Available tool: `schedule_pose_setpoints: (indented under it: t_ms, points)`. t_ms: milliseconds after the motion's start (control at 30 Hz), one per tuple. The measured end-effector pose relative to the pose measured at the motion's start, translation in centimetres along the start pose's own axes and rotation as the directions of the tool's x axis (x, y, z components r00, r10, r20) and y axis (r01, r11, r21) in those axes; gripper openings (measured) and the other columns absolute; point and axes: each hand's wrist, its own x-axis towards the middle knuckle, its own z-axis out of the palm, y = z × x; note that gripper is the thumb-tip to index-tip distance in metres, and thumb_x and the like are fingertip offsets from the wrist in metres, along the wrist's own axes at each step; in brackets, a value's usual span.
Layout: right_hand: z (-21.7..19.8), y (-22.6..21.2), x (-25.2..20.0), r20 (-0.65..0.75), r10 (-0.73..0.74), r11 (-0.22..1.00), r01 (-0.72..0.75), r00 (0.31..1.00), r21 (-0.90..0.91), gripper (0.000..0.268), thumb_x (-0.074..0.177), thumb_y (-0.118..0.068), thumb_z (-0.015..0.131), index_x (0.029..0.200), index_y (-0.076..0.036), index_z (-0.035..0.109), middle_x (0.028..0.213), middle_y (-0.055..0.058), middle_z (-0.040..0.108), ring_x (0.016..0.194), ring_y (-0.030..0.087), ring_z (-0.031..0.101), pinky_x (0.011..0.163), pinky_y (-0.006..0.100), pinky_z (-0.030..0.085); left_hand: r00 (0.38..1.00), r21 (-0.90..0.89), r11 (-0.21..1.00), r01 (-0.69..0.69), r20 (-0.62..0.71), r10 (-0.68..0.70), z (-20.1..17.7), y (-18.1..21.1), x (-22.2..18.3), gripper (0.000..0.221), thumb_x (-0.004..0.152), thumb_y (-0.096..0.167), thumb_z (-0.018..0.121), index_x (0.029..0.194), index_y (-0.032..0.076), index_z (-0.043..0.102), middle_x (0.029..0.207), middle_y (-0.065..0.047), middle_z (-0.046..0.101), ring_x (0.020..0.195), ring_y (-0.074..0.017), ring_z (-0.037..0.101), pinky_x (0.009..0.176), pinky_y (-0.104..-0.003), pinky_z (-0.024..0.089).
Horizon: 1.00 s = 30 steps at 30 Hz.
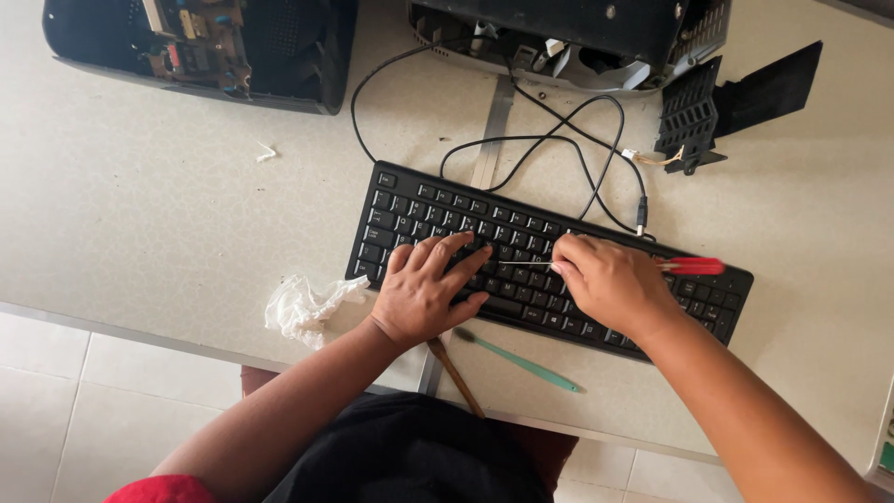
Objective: Disassembling a computer keyboard by prying off the keys with a screwdriver
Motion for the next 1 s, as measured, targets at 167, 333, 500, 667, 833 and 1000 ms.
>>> schedule_pose_setpoints:
  t_ms: [167,333,500,667,833,1000]
  points:
    - [-1.2,-1.5,-2.9,-0.055,-0.015,0.939,-0.005,0.998,-0.345,0.013,0.099,-0.033,0.052,0.111,-0.030,0.057,0.098,-0.001,0.069,0.085,0.025,0.073,0.068,0.039,0.061,0.999,-0.024,0.999,-0.029,-0.014,0.029,-0.7,0.3,-0.2,0.038,0.102,0.050,0.049,0.126,0.028,0.069,0.128,-0.001,0.064,0.111,-0.0215,0.063,0.087,-0.035,0.041]
    - [-1.8,-6.2,-4.5,-0.021,0.009,0.969,-0.014,1.000,-0.248,0.018,0.093,-0.021,0.055,0.107,-0.030,0.063,0.086,0.000,0.068,0.070,0.029,0.072,0.058,0.041,0.061,0.997,-0.047,0.996,-0.076,-0.005,0.076,-1.5,1.0,-1.3,0.028,0.106,0.038,0.050,0.120,0.025,0.070,0.127,0.000,0.067,0.114,-0.0191,0.065,0.083,-0.032,0.041]
    - [-0.8,-7.3,-4.1,-0.060,0.010,0.944,-0.029,0.998,-0.328,0.024,0.091,-0.021,0.056,0.111,-0.032,0.063,0.085,0.000,0.063,0.064,0.028,0.070,0.055,0.041,0.061,0.995,-0.005,0.995,-0.099,-0.026,0.098,-1.6,1.1,-1.6,0.024,0.105,0.034,0.051,0.117,0.025,0.069,0.129,0.001,0.069,0.118,-0.0176,0.065,0.085,-0.030,0.042]
    - [-0.6,-8.4,-3.5,-0.038,0.003,0.944,-0.015,0.999,-0.329,0.023,0.090,-0.016,0.057,0.107,-0.028,0.066,0.084,0.002,0.064,0.061,0.030,0.071,0.052,0.042,0.060,0.995,-0.002,0.996,-0.094,-0.044,0.094,-1.7,1.3,-1.6,0.024,0.105,0.032,0.052,0.120,0.025,0.069,0.127,-0.001,0.069,0.117,-0.0191,0.066,0.085,-0.031,0.042]
    - [-0.2,-10.1,-2.5,-0.071,-0.030,0.900,-0.003,0.997,-0.435,0.019,0.087,-0.014,0.057,0.098,-0.024,0.068,0.087,0.004,0.066,0.056,0.029,0.071,0.048,0.042,0.058,0.994,-0.008,0.996,-0.091,-0.058,0.091,-1.7,1.4,-1.5,0.024,0.105,0.031,0.052,0.121,0.026,0.069,0.127,-0.002,0.069,0.117,-0.0201,0.065,0.085,-0.031,0.041]
    - [1.2,-10.2,-0.9,-0.095,-0.079,0.862,0.020,0.992,-0.506,0.013,0.083,-0.010,0.058,0.077,-0.020,0.064,0.076,0.005,0.063,0.046,0.028,0.065,0.040,0.041,0.052,0.993,0.036,0.994,-0.100,-0.059,0.102,-1.7,1.5,-1.6,0.020,0.103,0.029,0.053,0.115,0.028,0.069,0.124,-0.002,0.069,0.115,-0.0205,0.066,0.085,-0.031,0.041]
